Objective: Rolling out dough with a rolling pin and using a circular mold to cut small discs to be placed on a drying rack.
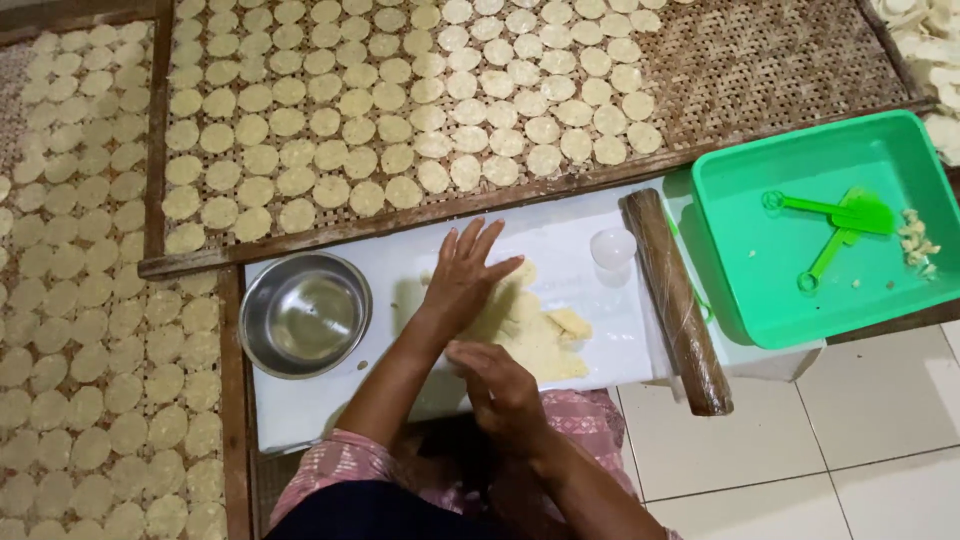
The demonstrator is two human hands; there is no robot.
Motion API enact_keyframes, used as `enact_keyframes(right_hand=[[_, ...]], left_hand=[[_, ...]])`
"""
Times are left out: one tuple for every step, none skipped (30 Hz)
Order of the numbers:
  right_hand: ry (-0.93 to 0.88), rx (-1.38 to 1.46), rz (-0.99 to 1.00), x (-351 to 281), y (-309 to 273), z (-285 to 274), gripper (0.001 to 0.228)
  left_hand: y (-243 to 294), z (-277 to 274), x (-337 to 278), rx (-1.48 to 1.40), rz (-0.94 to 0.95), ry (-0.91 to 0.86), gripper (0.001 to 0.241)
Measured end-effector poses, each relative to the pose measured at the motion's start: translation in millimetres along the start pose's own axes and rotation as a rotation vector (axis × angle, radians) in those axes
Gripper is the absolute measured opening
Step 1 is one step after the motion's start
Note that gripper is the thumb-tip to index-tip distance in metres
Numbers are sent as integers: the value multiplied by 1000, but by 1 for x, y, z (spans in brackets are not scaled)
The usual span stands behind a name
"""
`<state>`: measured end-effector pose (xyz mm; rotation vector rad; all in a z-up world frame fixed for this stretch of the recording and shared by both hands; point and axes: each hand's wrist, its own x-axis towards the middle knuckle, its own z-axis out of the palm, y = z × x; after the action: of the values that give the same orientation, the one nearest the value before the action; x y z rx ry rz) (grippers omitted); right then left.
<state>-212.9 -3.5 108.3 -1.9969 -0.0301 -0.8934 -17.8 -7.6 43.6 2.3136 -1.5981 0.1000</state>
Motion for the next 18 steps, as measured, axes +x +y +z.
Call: enact_keyframes(right_hand=[[2, 0, 0, 0, -1, -1, 34], [38, 55, 77, -1, -2, -3, 38], [75, 110, 154, -1, -4, -4, 43], [77, 111, 153, 0, -3, -5, 43], [75, 104, 153, 1, -3, -6, 39], [73, 96, 152, 1, -3, -6, 36], [77, 97, 153, 2, -3, -6, 36], [75, 102, 137, 2, -3, -6, 35], [70, 108, 120, 2, -3, -6, 34], [70, 109, 120, 2, -3, -6, 34], [60, 117, 134, 3, -3, -6, 34], [50, 125, 147, 3, -3, -6, 33], [49, 125, 146, 3, -3, -5, 33], [48, 157, 157, 2, -2, -5, 37], [46, 188, 167, 2, -1, -4, 40], [47, 188, 166, 2, -2, -4, 40], [50, 176, 168, 2, -2, -4, 42], [53, 164, 169, 2, -2, -4, 44]], left_hand=[[-3, 3, -1, 1, 1, 0, 57], [-5, 6, -3, 18, 9, -61, 59], [-8, 9, -4, 36, 16, -122, 62], [-11, 12, -7, 38, 17, -122, 62], [-14, 15, -10, 91, 52, -89, 63], [-17, 17, -13, 144, 86, -56, 64], [-21, 22, -15, 145, 89, -58, 64], [-26, 27, -17, 166, 118, -5, 68], [-30, 32, -20, 186, 144, 51, 72], [-30, 29, -21, 187, 144, 50, 72], [-31, 26, -21, 214, 99, 29, 69], [-31, 23, -21, 240, 53, 8, 67], [-32, 22, -23, 240, 52, 8, 67], [-32, 22, -24, 248, 42, 38, 65], [-33, 21, -25, 255, 33, 67, 64], [-30, 18, -23, 256, 33, 68, 64], [-27, 15, -21, 252, 12, 99, 59], [-23, 12, -19, 247, -8, 129, 55]])
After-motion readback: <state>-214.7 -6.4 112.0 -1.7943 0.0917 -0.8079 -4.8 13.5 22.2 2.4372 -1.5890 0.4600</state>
